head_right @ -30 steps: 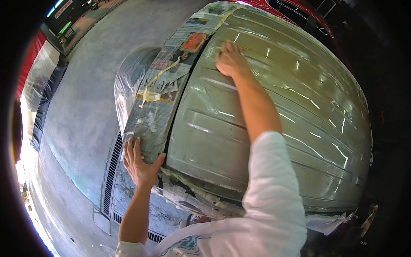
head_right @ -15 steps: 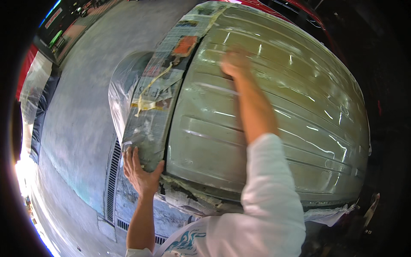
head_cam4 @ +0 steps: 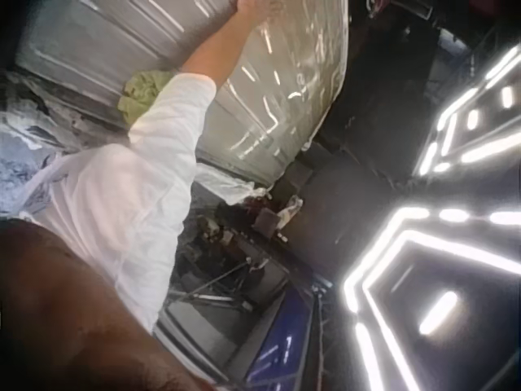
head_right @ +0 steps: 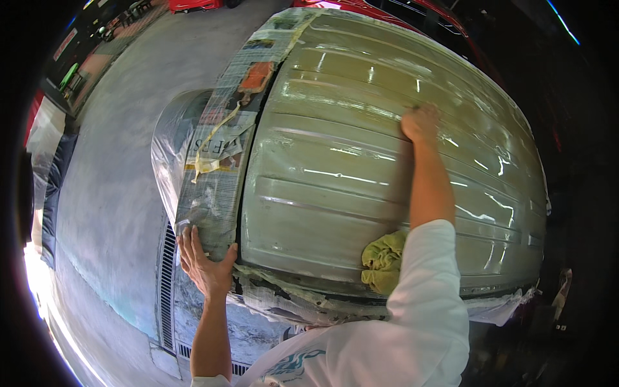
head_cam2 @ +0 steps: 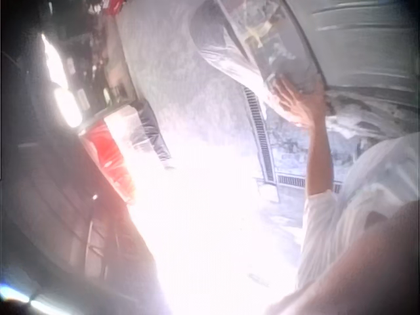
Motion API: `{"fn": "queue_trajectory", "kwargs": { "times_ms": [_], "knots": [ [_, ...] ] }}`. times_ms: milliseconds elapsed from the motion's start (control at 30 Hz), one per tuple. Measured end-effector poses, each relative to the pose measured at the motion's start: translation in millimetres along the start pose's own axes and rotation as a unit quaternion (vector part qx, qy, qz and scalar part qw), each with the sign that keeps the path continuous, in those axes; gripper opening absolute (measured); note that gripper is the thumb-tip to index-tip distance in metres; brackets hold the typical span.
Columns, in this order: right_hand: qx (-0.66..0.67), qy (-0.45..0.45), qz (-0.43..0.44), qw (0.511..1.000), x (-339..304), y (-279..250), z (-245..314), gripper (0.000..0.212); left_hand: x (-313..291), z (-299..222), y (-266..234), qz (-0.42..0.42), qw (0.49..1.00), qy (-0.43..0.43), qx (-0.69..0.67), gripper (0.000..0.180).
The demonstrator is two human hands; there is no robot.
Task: The person sands the hood of a car using a sanding block and a yellow cloth. The hood is partially masked with plastic and tape. The person repeatedly sands the surface and wipes it with the cloth.
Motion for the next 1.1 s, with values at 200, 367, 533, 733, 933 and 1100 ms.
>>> {"fn": "queue_trajectory", "kwargs": {
  "times_ms": [200,367,533,733,933,1100],
  "knots": [
    [0.122,-0.272,0.127,0.946,-40,-68,248,0.045,4,-7,4,-0.008,1.000,0.019,-0.008,0.110],
    [0.111,-0.293,0.176,0.933,-58,-54,101,0.054,-1,11,-2,-0.013,1.000,-0.011,0.007,0.111],
    [0.027,-0.128,0.129,0.983,-61,-87,-52,0.040,-3,0,3,-0.005,1.000,0.006,-0.007,0.108],
    [0.102,-0.380,0.107,0.913,-64,-51,181,0.043,0,-7,9,-0.007,1.000,0.012,-0.002,0.111],
    [0.171,-0.297,0.222,0.913,-55,-82,52,0.051,-2,12,-5,-0.005,1.000,-0.024,0.012,0.112],
    [0.138,-0.248,0.109,0.953,-54,-59,-38,0.047,-3,0,7,-0.012,1.000,-0.002,0.003,0.113]
  ]
}}
Point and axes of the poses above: each hand's wrist, its own x-axis towards the middle knuckle, its own y-axis out of the palm, z = x × y, the point moved 4 cm from there along x, towards the middle knuckle, and after that the axes turned 3 degrees about -y, right-handed, at the moved point
